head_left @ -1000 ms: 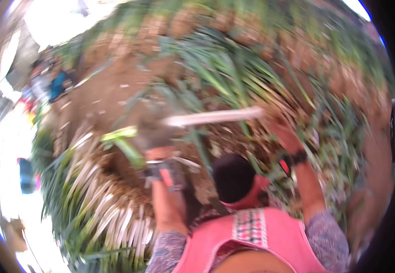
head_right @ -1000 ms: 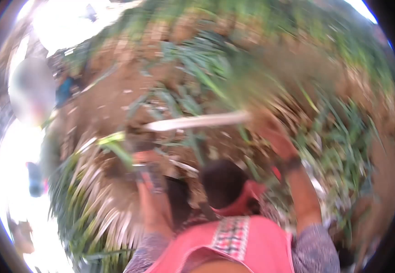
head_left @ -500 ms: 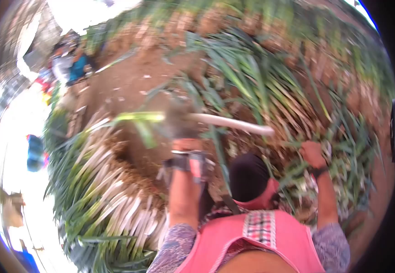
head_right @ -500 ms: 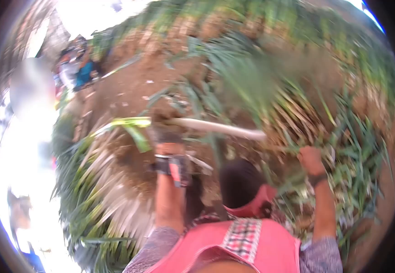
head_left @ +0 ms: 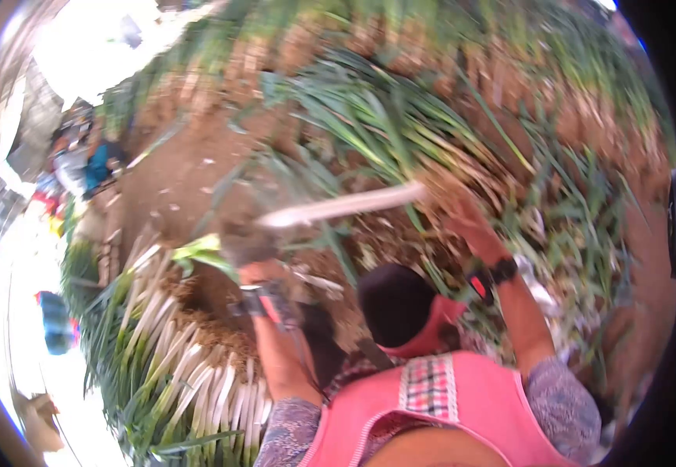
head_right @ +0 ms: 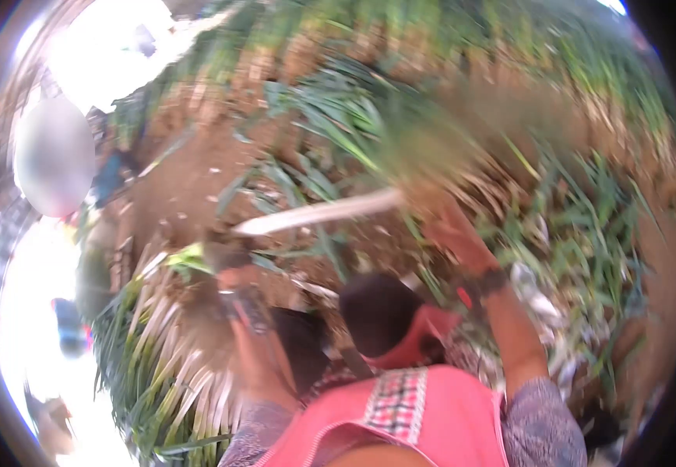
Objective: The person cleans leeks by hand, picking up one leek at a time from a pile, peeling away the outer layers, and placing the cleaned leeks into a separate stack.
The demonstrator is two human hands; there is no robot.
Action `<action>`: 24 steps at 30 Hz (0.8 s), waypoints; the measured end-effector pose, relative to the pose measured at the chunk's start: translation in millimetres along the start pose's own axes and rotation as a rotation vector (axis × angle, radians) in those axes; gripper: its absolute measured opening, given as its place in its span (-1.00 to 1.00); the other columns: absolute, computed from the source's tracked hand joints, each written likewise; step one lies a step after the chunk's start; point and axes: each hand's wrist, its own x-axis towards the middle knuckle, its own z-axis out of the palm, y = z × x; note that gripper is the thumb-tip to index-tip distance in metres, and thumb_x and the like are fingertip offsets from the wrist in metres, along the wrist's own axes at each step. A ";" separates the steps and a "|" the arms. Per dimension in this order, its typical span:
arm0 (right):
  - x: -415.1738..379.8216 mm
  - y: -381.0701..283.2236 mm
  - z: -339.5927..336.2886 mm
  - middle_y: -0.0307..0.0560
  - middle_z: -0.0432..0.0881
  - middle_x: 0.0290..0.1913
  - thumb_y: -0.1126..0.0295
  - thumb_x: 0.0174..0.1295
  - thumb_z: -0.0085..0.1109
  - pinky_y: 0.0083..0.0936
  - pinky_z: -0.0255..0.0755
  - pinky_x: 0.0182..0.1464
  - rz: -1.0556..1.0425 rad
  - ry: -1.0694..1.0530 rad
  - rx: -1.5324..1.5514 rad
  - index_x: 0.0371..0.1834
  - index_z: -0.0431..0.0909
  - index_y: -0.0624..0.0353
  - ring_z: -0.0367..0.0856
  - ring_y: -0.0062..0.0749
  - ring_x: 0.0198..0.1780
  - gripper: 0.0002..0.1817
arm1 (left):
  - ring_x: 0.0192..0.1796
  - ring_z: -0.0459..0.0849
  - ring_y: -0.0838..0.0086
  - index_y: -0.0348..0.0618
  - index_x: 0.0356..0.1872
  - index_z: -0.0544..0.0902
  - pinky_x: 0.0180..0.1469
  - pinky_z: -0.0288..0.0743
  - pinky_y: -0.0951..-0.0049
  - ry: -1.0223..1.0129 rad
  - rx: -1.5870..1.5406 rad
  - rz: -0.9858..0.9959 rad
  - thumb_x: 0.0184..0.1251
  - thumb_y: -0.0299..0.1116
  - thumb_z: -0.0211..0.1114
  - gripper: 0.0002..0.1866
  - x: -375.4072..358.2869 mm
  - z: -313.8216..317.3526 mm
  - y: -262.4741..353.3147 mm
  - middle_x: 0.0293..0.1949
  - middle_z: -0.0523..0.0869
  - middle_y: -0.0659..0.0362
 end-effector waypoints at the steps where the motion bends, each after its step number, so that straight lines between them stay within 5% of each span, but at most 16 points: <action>1: 4.9 -2.0 9.2 -0.12 0.33 0.22 0.52 0.08 0.19 -0.38 0.26 0.19 -0.040 -0.037 0.120 0.22 0.26 0.20 0.34 -0.39 0.20 -0.42 | -0.51 0.47 0.38 -0.09 -0.52 0.41 -0.45 0.51 0.26 0.080 -0.067 -0.038 0.16 -0.24 0.20 -0.79 4.4 0.0 2.3 -0.61 0.43 0.21; 3: 13.1 32.5 -3.8 -0.16 0.49 0.09 0.60 0.12 0.09 -0.36 0.25 0.20 0.043 -0.056 -0.056 0.21 0.28 0.18 0.44 -0.34 0.13 -0.48 | -0.52 0.47 0.39 -0.09 -0.53 0.42 -0.44 0.51 0.27 0.177 -0.491 -0.265 0.16 -0.23 0.20 -0.79 6.3 6.3 18.6 -0.62 0.42 0.22; 5: 7.0 11.2 -8.5 -0.15 0.58 -0.05 0.59 0.17 0.04 -0.36 0.35 0.11 -0.709 -0.418 -1.378 0.16 0.33 0.20 0.53 -0.33 0.02 -0.56 | -0.53 0.46 0.41 -0.09 -0.53 0.42 -0.44 0.51 0.28 0.199 -0.927 -0.536 0.16 -0.22 0.20 -0.78 -1.1 19.3 23.5 -0.64 0.41 0.23; 8: -6.3 18.1 2.6 -0.14 0.62 -0.09 0.60 0.07 -0.16 -0.07 -0.17 0.33 -0.312 -0.333 -0.964 0.02 0.48 0.08 0.49 -0.28 0.07 -0.58 | -0.64 0.39 0.40 -0.09 -0.51 0.41 -0.48 0.49 0.28 0.294 -1.145 -0.742 0.16 -0.32 0.17 -0.84 -14.3 36.5 54.6 -0.71 0.37 0.23; 10: -5.1 23.1 5.2 -0.08 0.62 -0.17 0.59 0.06 -0.13 -0.18 0.12 0.17 -0.137 -0.168 -0.633 -0.07 0.52 0.09 0.52 -0.18 -0.04 -0.63 | -0.70 0.36 0.41 -0.09 -0.51 0.40 -0.51 0.48 0.28 0.377 -1.115 -0.779 0.17 -0.36 0.16 -0.86 -17.2 44.1 64.8 -0.75 0.34 0.24; 17: -15.7 -5.2 9.7 -0.03 0.56 -0.35 0.51 0.01 0.07 -0.27 0.35 -0.16 -0.164 -0.201 -0.770 -0.23 0.58 0.13 0.51 -0.09 -0.24 -0.77 | -0.70 0.35 0.46 -0.11 -0.51 0.38 -0.54 0.47 0.33 0.312 -1.086 -0.773 0.20 -0.36 0.12 -0.85 -9.5 37.3 63.0 -0.73 0.33 0.26; 20: -33.4 -37.9 37.1 -0.09 0.58 -0.37 0.44 0.01 0.21 -0.39 0.40 -0.27 -0.223 -0.307 -0.758 -0.28 0.59 0.17 0.52 -0.30 -0.34 -0.82 | -0.71 0.34 0.48 -0.10 -0.51 0.37 -0.55 0.46 0.34 0.225 -1.026 -0.792 0.21 -0.38 0.11 -0.85 5.6 24.8 55.6 -0.72 0.31 0.28; 22: -57.5 -59.7 58.0 -0.13 0.61 -0.36 0.42 0.13 0.16 -0.55 0.40 -0.25 -0.011 -0.294 -0.436 -0.27 0.57 0.27 0.53 -0.58 -0.31 -0.84 | -0.71 0.34 0.49 -0.09 -0.52 0.35 -0.55 0.46 0.35 0.192 -0.979 -0.836 0.21 -0.38 0.11 -0.84 15.5 16.9 41.7 -0.72 0.30 0.30; 23: -72.7 -83.5 61.8 -0.10 0.59 -0.41 0.45 0.04 0.21 -0.56 0.39 -0.27 0.042 -0.311 -0.790 -0.35 0.59 0.21 0.53 -0.50 -0.37 -0.88 | -0.70 0.34 0.50 -0.08 -0.53 0.34 -0.55 0.46 0.34 0.187 -0.963 -0.874 0.21 -0.37 0.11 -0.83 19.6 14.7 35.5 -0.72 0.29 0.30; 24: -84.7 -96.0 51.0 -0.10 0.58 -0.41 0.45 -0.01 0.22 -0.56 0.39 -0.29 -0.134 -0.439 -1.119 -0.42 0.58 0.19 0.52 -0.43 -0.41 -0.91 | -0.70 0.34 0.51 -0.08 -0.54 0.34 -0.55 0.46 0.34 0.178 -0.946 -0.912 0.22 -0.37 0.11 -0.82 26.8 10.9 25.6 -0.72 0.29 0.31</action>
